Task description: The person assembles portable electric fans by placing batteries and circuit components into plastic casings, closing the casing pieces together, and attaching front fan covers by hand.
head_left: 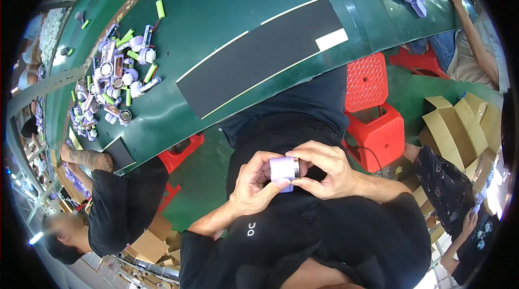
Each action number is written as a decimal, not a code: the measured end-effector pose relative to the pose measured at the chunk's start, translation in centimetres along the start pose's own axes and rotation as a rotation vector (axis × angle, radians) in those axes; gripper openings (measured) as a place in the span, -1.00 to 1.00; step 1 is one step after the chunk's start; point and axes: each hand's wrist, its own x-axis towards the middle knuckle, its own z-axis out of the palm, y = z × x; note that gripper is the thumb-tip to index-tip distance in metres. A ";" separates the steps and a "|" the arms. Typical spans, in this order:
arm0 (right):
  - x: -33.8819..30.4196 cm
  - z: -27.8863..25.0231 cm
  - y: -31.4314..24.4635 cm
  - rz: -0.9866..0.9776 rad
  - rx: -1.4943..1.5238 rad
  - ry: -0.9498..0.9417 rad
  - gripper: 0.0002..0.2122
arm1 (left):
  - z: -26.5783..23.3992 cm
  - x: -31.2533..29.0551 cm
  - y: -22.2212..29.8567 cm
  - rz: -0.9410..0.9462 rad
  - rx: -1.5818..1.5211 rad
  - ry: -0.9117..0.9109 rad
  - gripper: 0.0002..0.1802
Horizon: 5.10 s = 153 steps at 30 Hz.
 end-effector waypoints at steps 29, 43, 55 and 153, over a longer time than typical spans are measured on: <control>0.0 0.3 2.0 0.181 0.105 -0.288 -0.70 | -1.4 1.9 0.6 0.127 0.601 -0.075 -0.45; -1.5 0.6 2.8 -0.006 0.134 -0.189 -0.71 | -0.8 1.4 -0.2 0.031 0.310 -0.060 -0.49; -0.1 -0.5 1.5 0.019 -0.059 -0.182 -0.54 | -1.2 2.3 1.6 0.063 0.640 -0.175 -0.43; 9.5 -6.9 -1.2 0.180 0.658 0.157 -0.73 | 1.0 11.5 7.8 0.665 0.042 0.210 -0.20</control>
